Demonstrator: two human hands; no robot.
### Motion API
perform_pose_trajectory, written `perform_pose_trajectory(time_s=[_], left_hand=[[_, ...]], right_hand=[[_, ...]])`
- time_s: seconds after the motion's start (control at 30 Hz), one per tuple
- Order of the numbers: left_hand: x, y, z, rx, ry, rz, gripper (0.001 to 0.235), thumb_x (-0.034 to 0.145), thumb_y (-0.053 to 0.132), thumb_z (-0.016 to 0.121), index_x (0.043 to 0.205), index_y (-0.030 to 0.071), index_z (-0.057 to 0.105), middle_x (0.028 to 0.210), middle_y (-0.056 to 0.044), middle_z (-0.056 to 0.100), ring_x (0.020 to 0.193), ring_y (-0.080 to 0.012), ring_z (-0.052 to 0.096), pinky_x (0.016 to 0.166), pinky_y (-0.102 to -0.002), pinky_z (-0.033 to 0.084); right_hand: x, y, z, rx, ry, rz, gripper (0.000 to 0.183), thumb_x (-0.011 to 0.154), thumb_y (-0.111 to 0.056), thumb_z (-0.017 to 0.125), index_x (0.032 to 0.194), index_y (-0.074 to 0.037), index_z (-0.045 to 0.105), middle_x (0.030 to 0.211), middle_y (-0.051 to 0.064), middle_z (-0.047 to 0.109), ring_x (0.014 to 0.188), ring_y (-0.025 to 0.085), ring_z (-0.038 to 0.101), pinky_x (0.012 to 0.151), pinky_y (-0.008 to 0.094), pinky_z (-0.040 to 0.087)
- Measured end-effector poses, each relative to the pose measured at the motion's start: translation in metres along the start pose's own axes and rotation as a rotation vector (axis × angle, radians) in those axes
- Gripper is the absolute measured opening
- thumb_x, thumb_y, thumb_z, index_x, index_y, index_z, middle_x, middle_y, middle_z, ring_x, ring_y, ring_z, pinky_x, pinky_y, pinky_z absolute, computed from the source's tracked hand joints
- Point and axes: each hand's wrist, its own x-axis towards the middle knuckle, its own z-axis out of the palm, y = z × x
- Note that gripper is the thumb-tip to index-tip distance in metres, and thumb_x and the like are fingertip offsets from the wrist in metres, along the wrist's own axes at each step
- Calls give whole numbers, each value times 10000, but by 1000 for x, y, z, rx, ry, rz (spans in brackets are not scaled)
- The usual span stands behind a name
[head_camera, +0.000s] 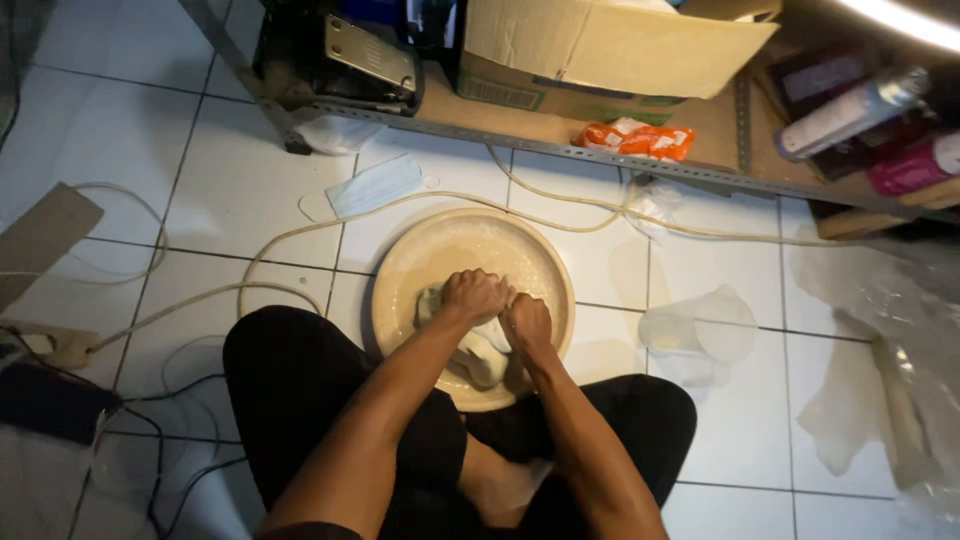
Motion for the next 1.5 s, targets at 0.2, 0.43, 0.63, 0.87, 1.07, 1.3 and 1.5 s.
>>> perform_pose_trajectory(time_s=[0.2,0.43,0.63,0.87,1.07,1.3,1.5], left_hand=[[-19,11,22,72,237,25,379,900,354,536,652,107,681,561,-117,621,548,-343,699,499,-470,547],[-53,13,3,173,224,49,413,961,420,496,755,115,685,636,-94,619,611,-312,690,539,-453,519],[-99,30,-46,36,150,118,298,869,294,617,995,29,673,905,-169,663,870,-392,667,711,-506,489],[-92,41,-54,57,19,163,403,935,356,516,983,-2,693,902,-240,688,848,-446,690,672,-547,495],[-52,17,-21,-218,151,-78,427,850,448,576,734,43,643,682,-223,643,661,-463,687,569,-545,508],[-86,43,-119,-171,-531,-112,723,1024,578,218,1198,33,660,1172,-245,689,1096,-441,673,987,-590,417],[-80,42,-109,-100,-511,-138,761,1025,595,165,1154,6,629,1112,-243,678,1075,-433,658,938,-546,434]], right_hand=[[-39,-17,-9,-103,135,48,536,1060,-365,359,794,-4,654,729,292,691,761,458,741,640,518,607],[-55,14,28,-197,229,-96,366,1020,-372,443,909,-50,575,718,165,625,721,434,731,603,502,610],[-68,27,45,-226,384,-241,266,1038,-243,484,948,-5,562,772,157,597,720,430,705,606,473,597],[-112,6,-31,143,87,-112,444,1043,-311,438,834,26,638,717,287,641,786,525,671,702,554,529],[-67,16,-13,19,11,179,641,968,-575,454,757,-35,727,706,261,687,816,475,723,674,531,555],[-94,0,3,-169,63,14,342,914,-286,551,1062,22,572,938,227,607,923,490,661,768,581,563],[-84,2,7,-142,60,-94,241,995,-228,475,1026,-7,564,898,203,603,898,474,643,783,572,547]])
